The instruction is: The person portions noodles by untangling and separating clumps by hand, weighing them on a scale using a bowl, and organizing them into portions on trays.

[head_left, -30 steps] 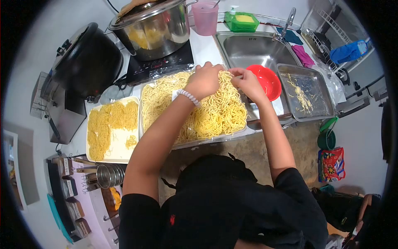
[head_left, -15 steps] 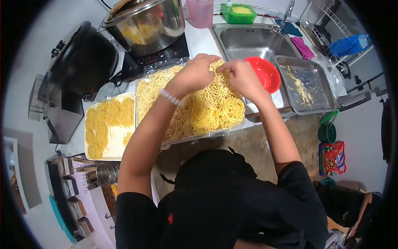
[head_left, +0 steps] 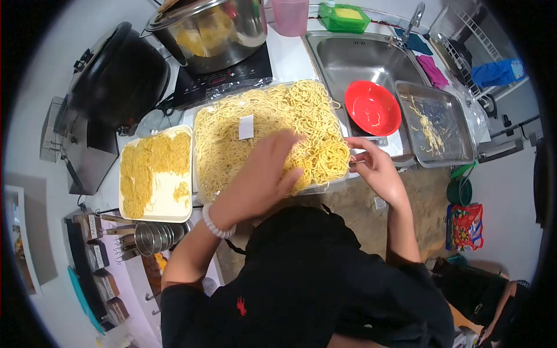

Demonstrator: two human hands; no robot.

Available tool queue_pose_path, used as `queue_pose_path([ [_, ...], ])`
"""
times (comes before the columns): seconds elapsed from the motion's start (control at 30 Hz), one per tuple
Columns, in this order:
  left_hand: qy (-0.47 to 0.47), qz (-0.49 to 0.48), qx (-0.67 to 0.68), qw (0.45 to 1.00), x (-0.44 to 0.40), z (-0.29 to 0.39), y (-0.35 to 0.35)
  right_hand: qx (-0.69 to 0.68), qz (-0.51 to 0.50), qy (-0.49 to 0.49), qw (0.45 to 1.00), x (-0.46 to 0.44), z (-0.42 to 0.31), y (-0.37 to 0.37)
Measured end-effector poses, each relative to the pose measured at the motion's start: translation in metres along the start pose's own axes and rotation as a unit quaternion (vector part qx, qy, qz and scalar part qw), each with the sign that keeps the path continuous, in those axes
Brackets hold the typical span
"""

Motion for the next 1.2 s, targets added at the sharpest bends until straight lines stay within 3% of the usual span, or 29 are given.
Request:
queue_pose_path([
  [0.1, 0.023, 0.131, 0.057, 0.990, -0.032, -0.027, -0.006, 0.000, 0.083, -0.046, 0.995, -0.011, 0.000, -0.001],
  [0.17, -0.023, 0.141, 0.168, 0.975, -0.063, -0.048, -0.004, -0.007, 0.144, -0.099, 0.985, -0.040, -0.004, -0.003],
  [0.2, -0.044, 0.146, 0.222, 0.963, -0.076, -0.056, -0.002, -0.017, 0.131, -0.089, 0.987, -0.057, 0.000, 0.002],
  [0.4, -0.120, 0.021, 0.185, 0.975, -0.110, -0.053, 0.020, -0.111, -0.006, -0.097, 0.989, -0.112, -0.012, 0.023],
  [0.5, -0.101, 0.022, 0.190, 0.976, -0.104, -0.042, 0.016, -0.148, -0.062, -0.089, 0.983, -0.120, -0.016, 0.032],
  [0.7, -0.117, 0.022, 0.235, 0.965, -0.093, -0.035, -0.003, -0.121, -0.033, -0.088, 0.988, -0.117, -0.022, 0.027],
  [0.73, -0.127, 0.072, 0.239, 0.960, -0.083, -0.033, -0.011, -0.118, -0.013, -0.102, 0.988, -0.115, -0.025, 0.020],
  [0.83, 0.023, 0.178, 0.149, 0.972, -0.022, -0.038, -0.053, -0.161, 0.013, -0.127, 0.979, -0.116, -0.014, -0.001],
  [0.9, -0.018, 0.247, 0.199, 0.948, 0.032, -0.059, -0.082, -0.171, 0.003, -0.133, 0.976, -0.119, -0.011, 0.002],
  [0.97, -0.132, 0.298, 0.252, 0.911, 0.085, -0.100, -0.089, -0.148, -0.021, -0.132, 0.980, -0.118, -0.012, 0.012],
  [1.03, -0.279, 0.260, 0.060, 0.922, 0.134, -0.148, -0.089, -0.109, -0.031, -0.108, 0.988, -0.114, -0.023, 0.024],
  [1.1, -0.293, 0.214, -0.061, 0.930, 0.166, -0.189, -0.068, -0.075, -0.041, -0.100, 0.991, -0.114, -0.029, 0.026],
  [1.2, -0.341, 0.219, -0.063, 0.912, 0.174, -0.194, -0.047, 0.045, -0.060, -0.101, 0.992, -0.117, -0.028, 0.033],
])
Point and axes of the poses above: each hand's wrist, its own x-axis away from the middle knuckle, its own y-axis out of the palm, z = x × y, the point moved 5 cm from there along -x, towards the middle knuckle, and after that the axes turned 14 degrees about -z, right-handed, at the moved point
